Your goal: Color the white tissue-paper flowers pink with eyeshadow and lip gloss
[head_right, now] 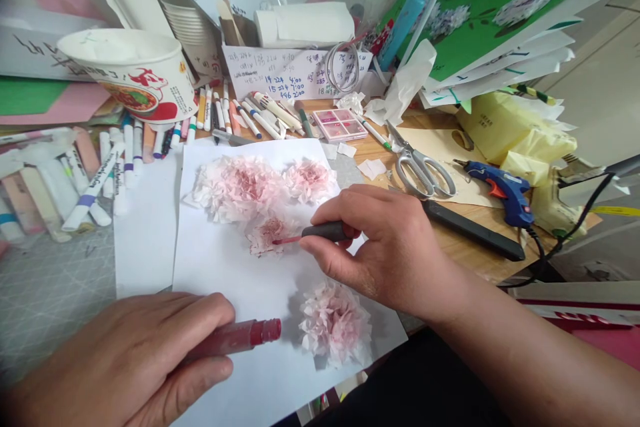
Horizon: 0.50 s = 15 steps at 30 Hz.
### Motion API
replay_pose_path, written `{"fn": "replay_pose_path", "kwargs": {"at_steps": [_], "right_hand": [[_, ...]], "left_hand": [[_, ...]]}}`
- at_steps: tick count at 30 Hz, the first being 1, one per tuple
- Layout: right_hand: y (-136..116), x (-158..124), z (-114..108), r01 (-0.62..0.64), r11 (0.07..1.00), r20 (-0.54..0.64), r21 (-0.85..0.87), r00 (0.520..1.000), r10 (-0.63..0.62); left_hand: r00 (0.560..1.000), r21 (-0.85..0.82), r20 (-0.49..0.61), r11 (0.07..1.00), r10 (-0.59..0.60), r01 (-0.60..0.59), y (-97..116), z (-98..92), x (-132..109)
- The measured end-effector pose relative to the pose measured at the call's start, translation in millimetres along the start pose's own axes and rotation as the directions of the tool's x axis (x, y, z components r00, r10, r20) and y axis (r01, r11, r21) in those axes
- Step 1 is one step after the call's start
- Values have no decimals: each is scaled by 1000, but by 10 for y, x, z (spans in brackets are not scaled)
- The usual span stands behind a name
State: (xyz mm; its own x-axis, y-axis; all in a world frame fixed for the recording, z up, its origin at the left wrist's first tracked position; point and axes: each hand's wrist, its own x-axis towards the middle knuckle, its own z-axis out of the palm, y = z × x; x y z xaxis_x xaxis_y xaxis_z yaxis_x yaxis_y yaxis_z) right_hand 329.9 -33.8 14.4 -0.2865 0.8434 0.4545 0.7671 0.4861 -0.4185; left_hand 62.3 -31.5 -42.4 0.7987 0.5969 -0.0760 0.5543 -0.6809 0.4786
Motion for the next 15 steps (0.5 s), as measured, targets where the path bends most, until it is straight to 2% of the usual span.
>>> {"fn": "replay_pose_path", "kwargs": {"at_steps": [6,9,15], "right_hand": [[6,11,-15,1,999,-29,-46,1000,-2],[-2,5,-20,-7,1000,-4,-15,1000,7],[23,-20,-43,-15,1000,-6,-14,1000,15]], "left_hand": [[998,16,50,999,-37,36,43,-64,28],[995,27,80,998,-65,63,66,-85,36],[999,20,39,999,-28,27,24,-41,4]]}}
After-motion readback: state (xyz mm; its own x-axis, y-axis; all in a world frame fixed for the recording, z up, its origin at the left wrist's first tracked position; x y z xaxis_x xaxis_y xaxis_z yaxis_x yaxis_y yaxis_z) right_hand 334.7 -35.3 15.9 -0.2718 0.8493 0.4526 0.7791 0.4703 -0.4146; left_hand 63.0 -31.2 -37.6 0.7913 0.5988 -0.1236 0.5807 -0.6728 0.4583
